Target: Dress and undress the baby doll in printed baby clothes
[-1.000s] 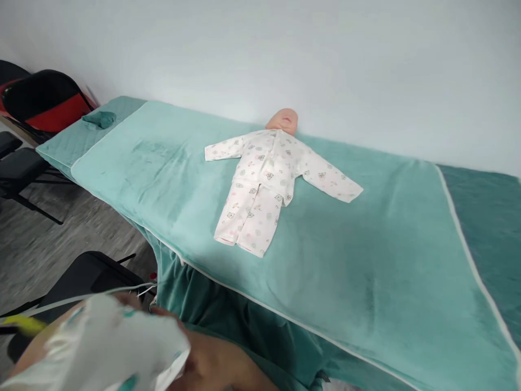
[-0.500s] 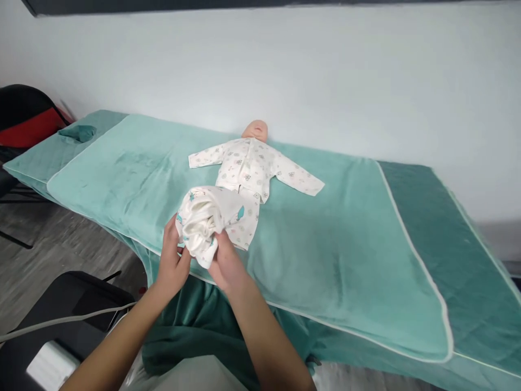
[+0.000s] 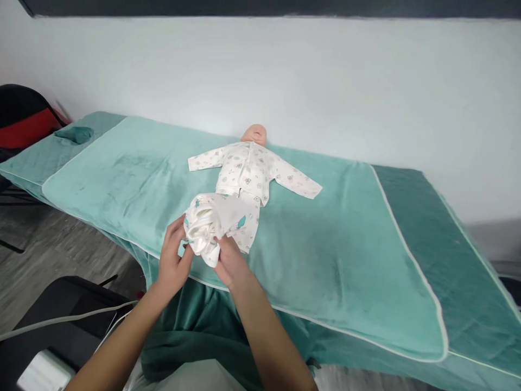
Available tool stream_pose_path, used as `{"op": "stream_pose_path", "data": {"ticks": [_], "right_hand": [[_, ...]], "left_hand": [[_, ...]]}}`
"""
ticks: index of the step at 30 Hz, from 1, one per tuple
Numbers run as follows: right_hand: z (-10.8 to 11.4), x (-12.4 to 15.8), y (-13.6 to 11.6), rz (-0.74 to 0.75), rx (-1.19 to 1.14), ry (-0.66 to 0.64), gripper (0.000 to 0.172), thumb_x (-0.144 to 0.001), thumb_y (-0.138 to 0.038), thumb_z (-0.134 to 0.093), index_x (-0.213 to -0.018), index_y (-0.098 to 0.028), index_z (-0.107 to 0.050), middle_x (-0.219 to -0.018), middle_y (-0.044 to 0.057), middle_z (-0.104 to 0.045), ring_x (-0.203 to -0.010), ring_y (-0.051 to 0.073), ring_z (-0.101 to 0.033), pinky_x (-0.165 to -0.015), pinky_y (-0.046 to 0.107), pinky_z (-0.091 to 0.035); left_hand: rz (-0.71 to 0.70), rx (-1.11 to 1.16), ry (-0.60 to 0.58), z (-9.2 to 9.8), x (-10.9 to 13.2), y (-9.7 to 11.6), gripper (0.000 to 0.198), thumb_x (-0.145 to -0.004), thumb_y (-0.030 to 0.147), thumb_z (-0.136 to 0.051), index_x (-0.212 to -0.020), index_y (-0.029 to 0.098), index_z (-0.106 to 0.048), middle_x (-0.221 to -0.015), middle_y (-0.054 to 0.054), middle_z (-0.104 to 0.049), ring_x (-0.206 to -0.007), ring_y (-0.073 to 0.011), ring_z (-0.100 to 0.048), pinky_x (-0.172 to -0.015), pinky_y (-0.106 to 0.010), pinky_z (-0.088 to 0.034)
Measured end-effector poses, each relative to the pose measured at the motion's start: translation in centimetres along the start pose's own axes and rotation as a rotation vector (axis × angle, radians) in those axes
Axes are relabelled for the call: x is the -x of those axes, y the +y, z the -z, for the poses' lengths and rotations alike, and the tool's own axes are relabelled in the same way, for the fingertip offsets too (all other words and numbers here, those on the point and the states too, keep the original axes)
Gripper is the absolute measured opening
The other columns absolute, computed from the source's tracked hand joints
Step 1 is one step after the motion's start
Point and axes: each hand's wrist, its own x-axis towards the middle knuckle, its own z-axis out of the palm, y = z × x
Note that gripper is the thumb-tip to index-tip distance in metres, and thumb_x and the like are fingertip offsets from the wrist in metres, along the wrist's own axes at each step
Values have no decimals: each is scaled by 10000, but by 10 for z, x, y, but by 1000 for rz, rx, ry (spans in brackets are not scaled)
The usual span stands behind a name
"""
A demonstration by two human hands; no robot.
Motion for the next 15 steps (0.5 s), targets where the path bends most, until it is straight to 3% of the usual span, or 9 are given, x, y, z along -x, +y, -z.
{"op": "stream_pose_path", "data": {"ticks": [5,15], "right_hand": [[1,-3,0,137,56,118,569,-760,-406,-784,-1293,-253,-657,-1258,50,-767,-1376,297,-611,-1104,462,-562],[-4,0,-7,88,-3,109,550,-739,-425,-785,-1259,-281,-679,-1229,44,-775,-1329,313,-642,-1025,474,-608]], "left_hand": [[-32,-16,-43,-12,10,8,447,-1020,145,-525,-1442,289,-561,-1495,-149,-534,-1471,-294,-509,-1179,-523,-511],[-134,-1,19,-12,7,7,550,-1003,109,-556,-1511,310,-500,-1528,-146,-511,-1518,-281,-459,-1219,-541,-476]]}}
